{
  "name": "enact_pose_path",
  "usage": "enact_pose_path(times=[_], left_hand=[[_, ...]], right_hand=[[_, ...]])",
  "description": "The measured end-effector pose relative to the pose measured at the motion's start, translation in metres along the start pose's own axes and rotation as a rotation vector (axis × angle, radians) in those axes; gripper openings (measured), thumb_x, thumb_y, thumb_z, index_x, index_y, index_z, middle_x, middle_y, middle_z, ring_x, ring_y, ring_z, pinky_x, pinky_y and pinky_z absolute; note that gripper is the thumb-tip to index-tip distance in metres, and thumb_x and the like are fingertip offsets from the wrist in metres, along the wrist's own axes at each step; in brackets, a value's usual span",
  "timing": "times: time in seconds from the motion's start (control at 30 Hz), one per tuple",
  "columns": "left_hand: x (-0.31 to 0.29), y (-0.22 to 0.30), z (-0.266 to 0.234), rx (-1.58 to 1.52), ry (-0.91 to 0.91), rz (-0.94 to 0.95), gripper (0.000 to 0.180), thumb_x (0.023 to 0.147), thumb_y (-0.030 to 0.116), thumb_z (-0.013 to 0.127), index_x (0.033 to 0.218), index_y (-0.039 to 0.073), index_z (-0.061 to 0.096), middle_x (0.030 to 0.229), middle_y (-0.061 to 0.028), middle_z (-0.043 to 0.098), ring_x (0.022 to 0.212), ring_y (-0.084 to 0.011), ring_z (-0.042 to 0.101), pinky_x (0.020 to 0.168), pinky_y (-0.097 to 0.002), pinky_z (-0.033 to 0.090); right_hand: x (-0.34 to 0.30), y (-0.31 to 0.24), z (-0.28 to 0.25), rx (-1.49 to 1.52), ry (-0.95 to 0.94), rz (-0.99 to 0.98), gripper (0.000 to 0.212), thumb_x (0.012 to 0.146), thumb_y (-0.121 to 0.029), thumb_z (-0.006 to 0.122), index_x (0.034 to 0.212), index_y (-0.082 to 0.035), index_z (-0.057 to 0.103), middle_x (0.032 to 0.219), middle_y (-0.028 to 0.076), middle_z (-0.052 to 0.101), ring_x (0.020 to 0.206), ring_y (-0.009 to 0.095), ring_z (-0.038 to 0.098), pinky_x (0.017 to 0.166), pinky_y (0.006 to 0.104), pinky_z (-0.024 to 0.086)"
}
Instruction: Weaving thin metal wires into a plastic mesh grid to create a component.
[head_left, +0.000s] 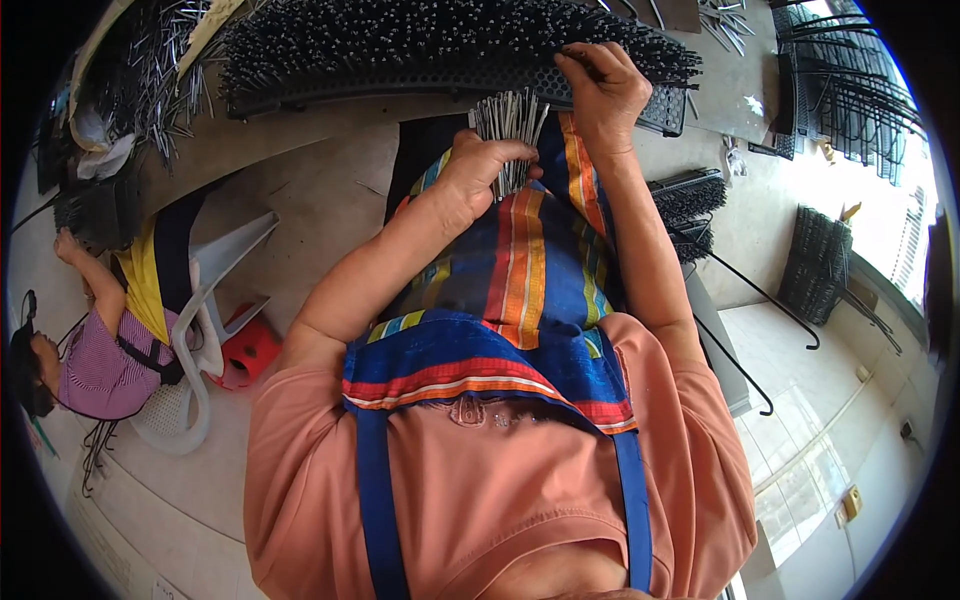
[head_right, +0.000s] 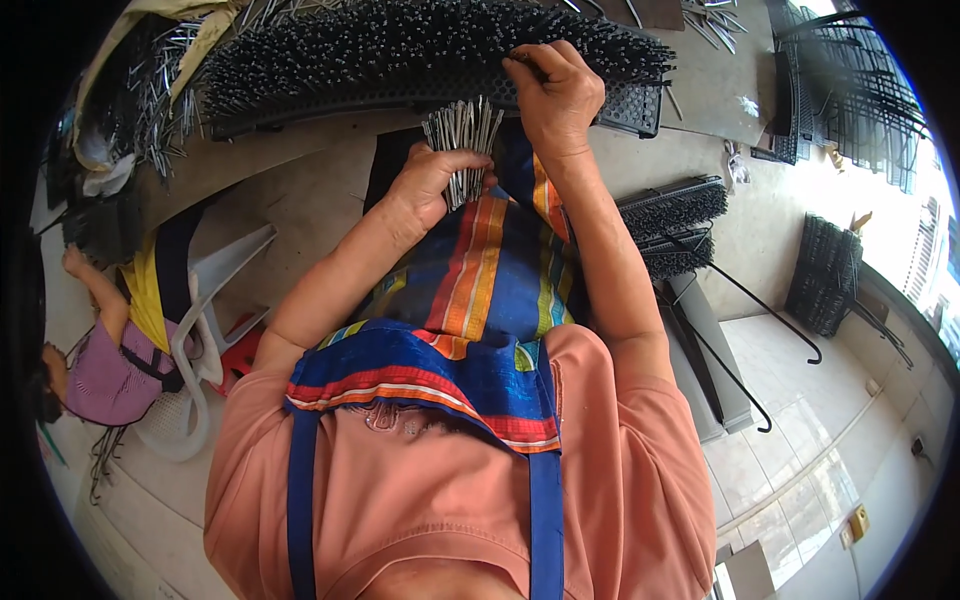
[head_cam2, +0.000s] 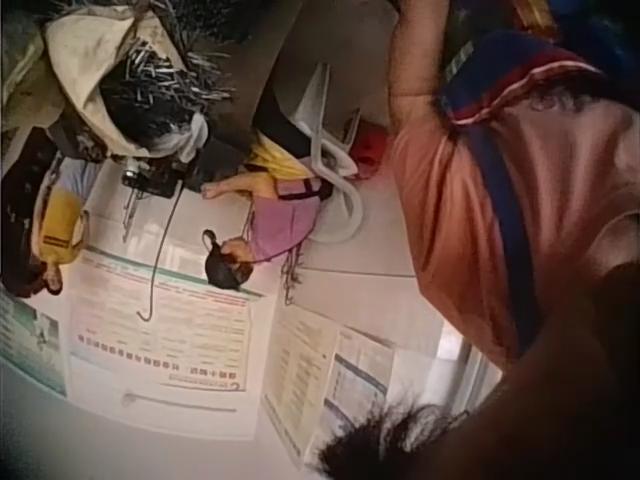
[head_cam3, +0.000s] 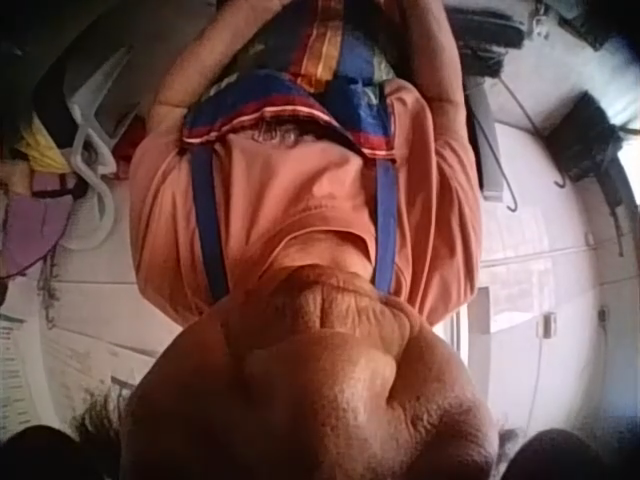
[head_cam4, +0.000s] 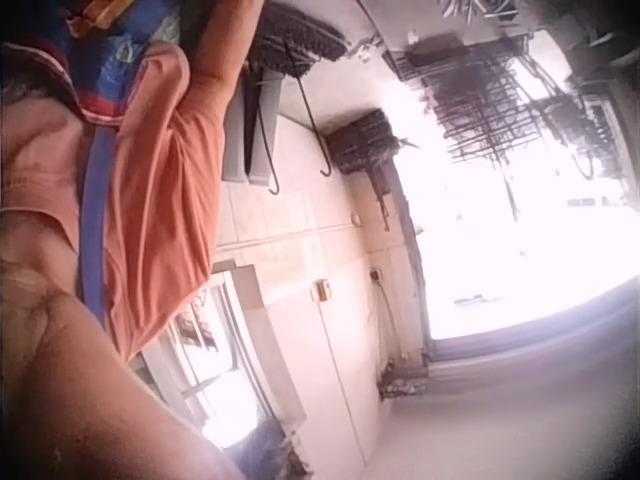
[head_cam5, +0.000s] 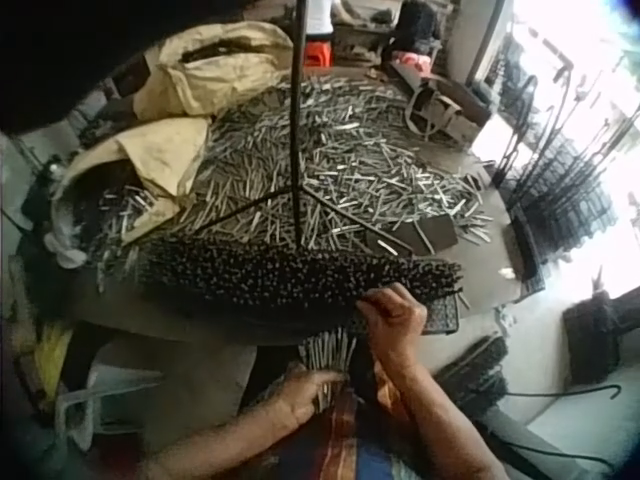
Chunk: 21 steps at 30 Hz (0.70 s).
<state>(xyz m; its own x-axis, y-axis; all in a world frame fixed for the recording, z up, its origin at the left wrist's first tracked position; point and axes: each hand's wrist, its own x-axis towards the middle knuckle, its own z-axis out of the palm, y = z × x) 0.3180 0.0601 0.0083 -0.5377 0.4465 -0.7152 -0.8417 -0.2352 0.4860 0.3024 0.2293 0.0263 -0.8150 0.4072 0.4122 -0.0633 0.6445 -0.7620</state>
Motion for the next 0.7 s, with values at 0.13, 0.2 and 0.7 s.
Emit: enact_pose_path(times=[0.13,0.2,0.7], left_hand=[[0.0,0.002,0.003,-0.03,0.0,-0.016,0.011,0.07,-0.009,0.07,0.076,-0.011,0.062,0.076,-0.0185,0.066,0.063,-0.0295,0.067,0.056,-0.0363,0.057],[0.001,0.001,0.003,-0.05,-0.005,-0.02,0.011,0.069,-0.009,0.07,0.076,-0.011,0.062,0.076,-0.0185,0.066,0.064,-0.0294,0.068,0.056,-0.0361,0.057],[0.002,0.003,0.004,-0.036,-0.151,0.066,0.023,0.073,-0.009,0.067,0.095,-0.003,0.067,0.083,-0.0121,0.069,0.07,-0.0247,0.07,0.06,-0.036,0.059]], right_hand=[[0.002,0.003,0.0,0.023,0.024,-0.077,0.011,0.076,0.0,0.073,0.087,-0.002,0.071,0.072,0.004,0.064,0.062,0.009,0.059,0.058,0.0221,0.046],[0.004,0.005,0.0,-0.042,-0.026,-0.111,0.011,0.077,-0.001,0.073,0.088,-0.003,0.071,0.072,0.004,0.064,0.062,0.009,0.059,0.058,0.0222,0.046],[-0.031,-0.009,-0.032,0.604,-0.374,0.864,0.004,0.082,-0.004,0.07,0.081,-0.002,0.068,0.064,-0.002,0.058,0.05,0.003,0.044,0.046,0.0187,0.031]])
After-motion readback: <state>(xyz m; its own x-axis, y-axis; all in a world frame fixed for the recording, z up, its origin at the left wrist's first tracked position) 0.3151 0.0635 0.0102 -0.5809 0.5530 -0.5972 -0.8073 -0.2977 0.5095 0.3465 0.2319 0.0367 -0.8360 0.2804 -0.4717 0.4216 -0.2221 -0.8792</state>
